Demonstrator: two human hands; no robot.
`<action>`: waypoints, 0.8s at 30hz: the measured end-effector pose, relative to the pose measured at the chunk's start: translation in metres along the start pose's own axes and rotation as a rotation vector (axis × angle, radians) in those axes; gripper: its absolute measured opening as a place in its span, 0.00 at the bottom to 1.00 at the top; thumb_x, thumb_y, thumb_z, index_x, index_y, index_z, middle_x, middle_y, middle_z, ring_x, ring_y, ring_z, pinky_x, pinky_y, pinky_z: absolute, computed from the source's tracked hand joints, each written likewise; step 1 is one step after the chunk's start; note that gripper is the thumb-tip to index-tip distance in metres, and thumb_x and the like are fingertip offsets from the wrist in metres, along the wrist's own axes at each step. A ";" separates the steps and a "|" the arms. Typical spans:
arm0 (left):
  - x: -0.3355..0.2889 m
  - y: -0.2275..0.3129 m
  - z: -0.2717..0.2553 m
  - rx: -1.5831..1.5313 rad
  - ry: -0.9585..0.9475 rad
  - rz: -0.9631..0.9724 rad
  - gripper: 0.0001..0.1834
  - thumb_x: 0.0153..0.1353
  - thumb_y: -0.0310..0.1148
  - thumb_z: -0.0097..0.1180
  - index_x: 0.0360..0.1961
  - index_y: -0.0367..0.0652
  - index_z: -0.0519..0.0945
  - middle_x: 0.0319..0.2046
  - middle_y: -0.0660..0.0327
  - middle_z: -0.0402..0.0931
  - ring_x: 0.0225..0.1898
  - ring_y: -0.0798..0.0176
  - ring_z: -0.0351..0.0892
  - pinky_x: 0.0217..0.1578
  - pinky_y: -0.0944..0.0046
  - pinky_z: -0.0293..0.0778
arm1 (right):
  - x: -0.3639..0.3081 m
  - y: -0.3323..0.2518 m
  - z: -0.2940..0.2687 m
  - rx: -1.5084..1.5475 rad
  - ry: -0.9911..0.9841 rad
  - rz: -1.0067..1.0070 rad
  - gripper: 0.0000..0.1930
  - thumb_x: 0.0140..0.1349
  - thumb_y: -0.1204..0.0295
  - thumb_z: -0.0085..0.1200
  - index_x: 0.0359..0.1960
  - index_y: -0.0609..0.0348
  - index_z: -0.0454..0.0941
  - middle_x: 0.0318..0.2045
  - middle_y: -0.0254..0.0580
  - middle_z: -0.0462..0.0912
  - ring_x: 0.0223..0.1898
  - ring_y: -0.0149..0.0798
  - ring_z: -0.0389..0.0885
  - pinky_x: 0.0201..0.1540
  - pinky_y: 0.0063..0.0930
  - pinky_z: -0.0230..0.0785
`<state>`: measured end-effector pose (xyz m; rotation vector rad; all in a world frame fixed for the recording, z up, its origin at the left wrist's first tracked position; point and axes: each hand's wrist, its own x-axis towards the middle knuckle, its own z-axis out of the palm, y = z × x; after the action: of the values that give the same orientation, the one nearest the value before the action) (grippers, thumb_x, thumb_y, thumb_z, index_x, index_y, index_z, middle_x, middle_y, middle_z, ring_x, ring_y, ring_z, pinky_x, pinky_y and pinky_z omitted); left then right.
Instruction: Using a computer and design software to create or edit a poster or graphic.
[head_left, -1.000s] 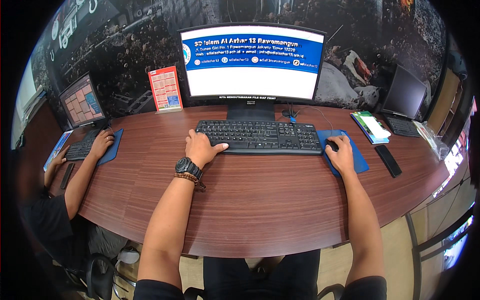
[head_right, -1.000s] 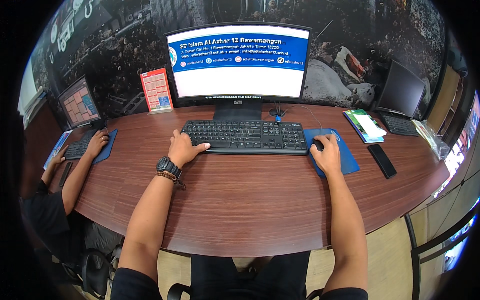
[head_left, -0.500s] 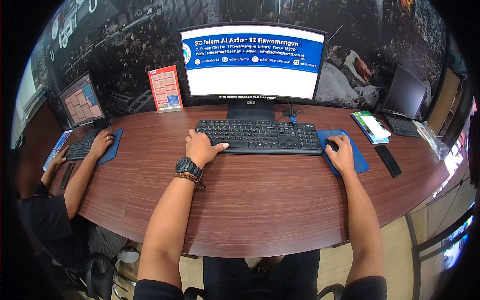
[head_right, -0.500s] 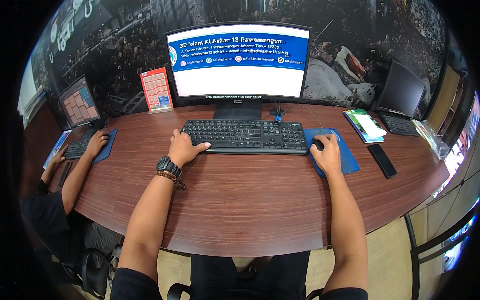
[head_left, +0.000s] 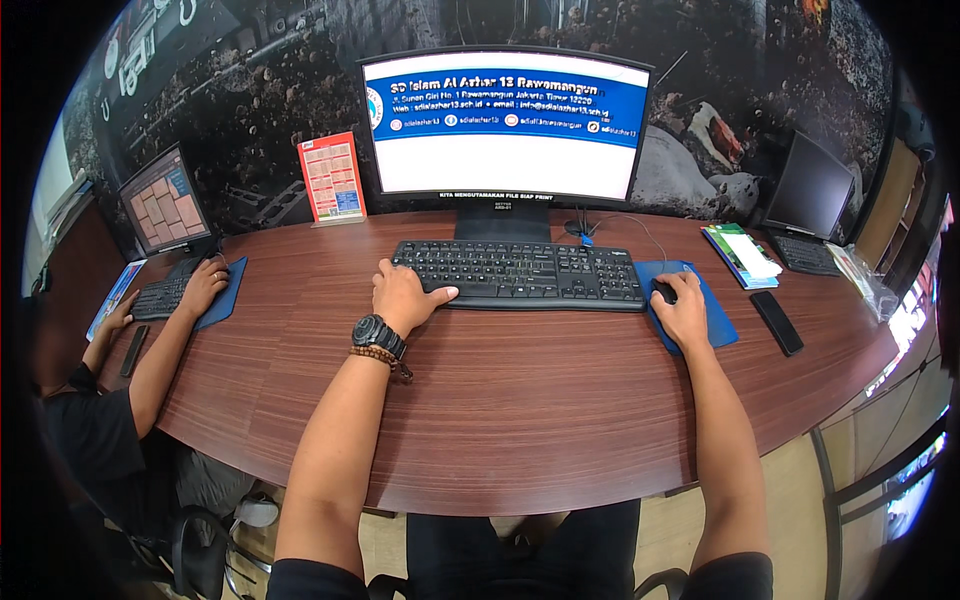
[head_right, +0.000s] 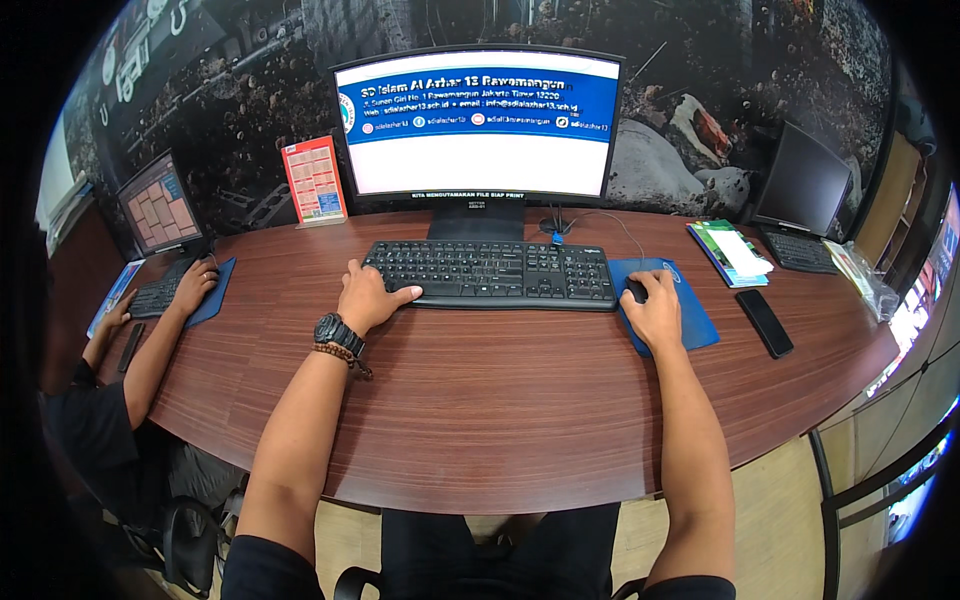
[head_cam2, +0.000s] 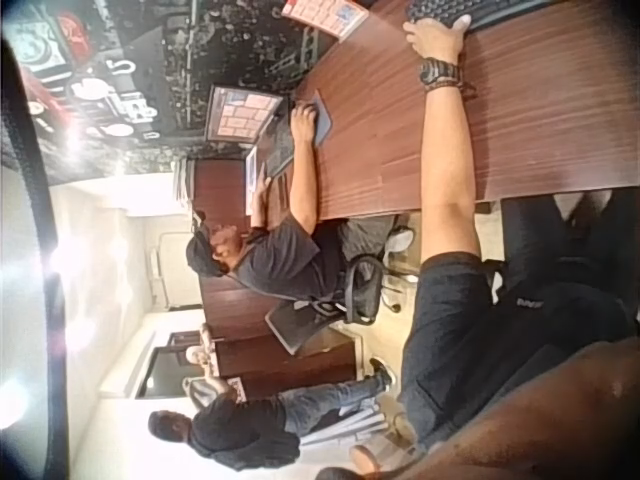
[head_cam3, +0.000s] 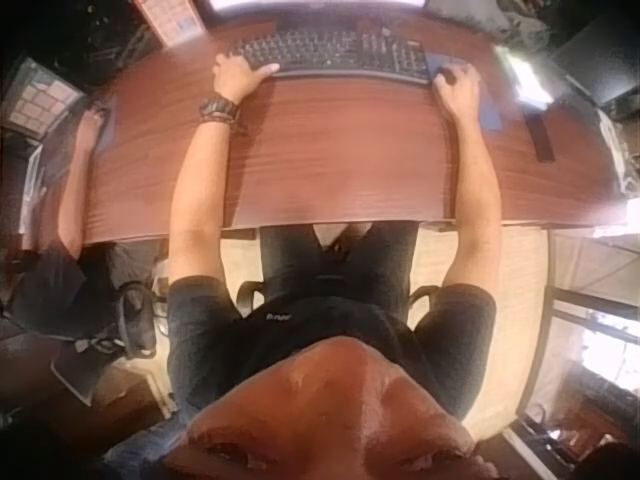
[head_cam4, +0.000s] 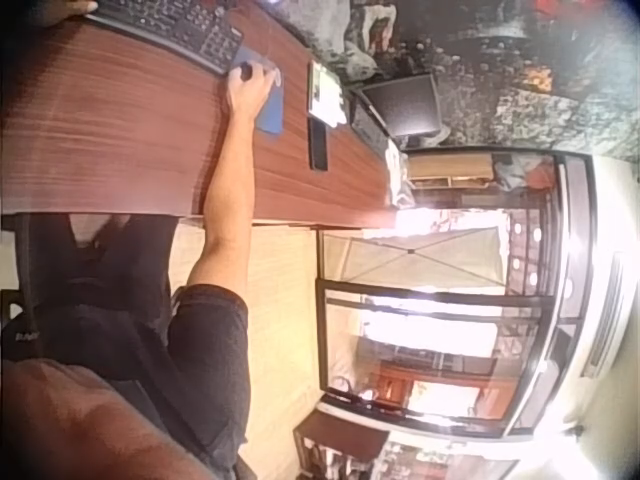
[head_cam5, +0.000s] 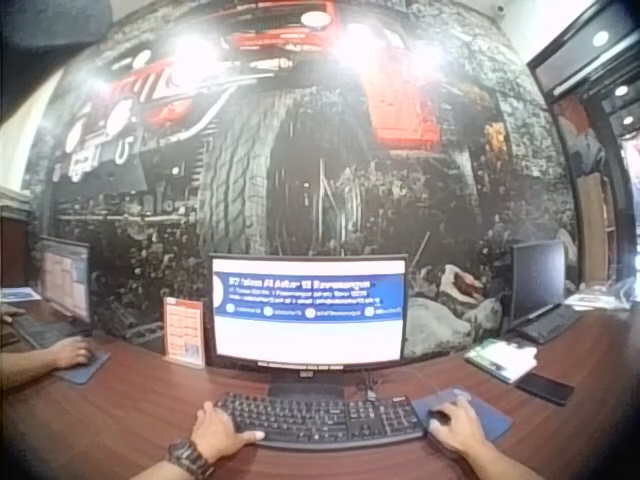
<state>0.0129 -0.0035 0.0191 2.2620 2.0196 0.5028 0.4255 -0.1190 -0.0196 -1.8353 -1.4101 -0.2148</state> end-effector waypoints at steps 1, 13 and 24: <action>0.000 0.000 0.000 -0.001 0.005 0.000 0.47 0.49 0.65 0.68 0.44 0.21 0.81 0.56 0.38 0.67 0.54 0.38 0.72 0.52 0.48 0.77 | 0.000 -0.002 0.000 0.001 -0.005 0.013 0.17 0.55 0.64 0.58 0.45 0.55 0.84 0.52 0.51 0.76 0.53 0.55 0.77 0.56 0.43 0.71; 0.001 -0.001 0.003 0.000 0.016 0.013 0.47 0.49 0.67 0.67 0.43 0.21 0.82 0.55 0.37 0.67 0.54 0.38 0.72 0.52 0.48 0.76 | 0.000 -0.007 -0.001 -0.218 0.007 -0.421 0.13 0.56 0.73 0.56 0.43 0.51 0.86 0.54 0.46 0.75 0.62 0.54 0.69 0.69 0.54 0.54; 0.009 -0.008 0.016 -0.114 0.090 -0.075 0.41 0.57 0.52 0.68 0.55 0.25 0.70 0.57 0.40 0.65 0.58 0.36 0.69 0.56 0.44 0.72 | -0.003 -0.005 -0.001 -0.017 -0.019 0.008 0.18 0.57 0.65 0.58 0.49 0.55 0.83 0.53 0.49 0.76 0.53 0.54 0.78 0.56 0.43 0.71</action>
<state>0.0109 0.0093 0.0036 2.1266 2.0506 0.7055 0.4203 -0.1215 -0.0174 -1.8616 -1.4173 -0.2066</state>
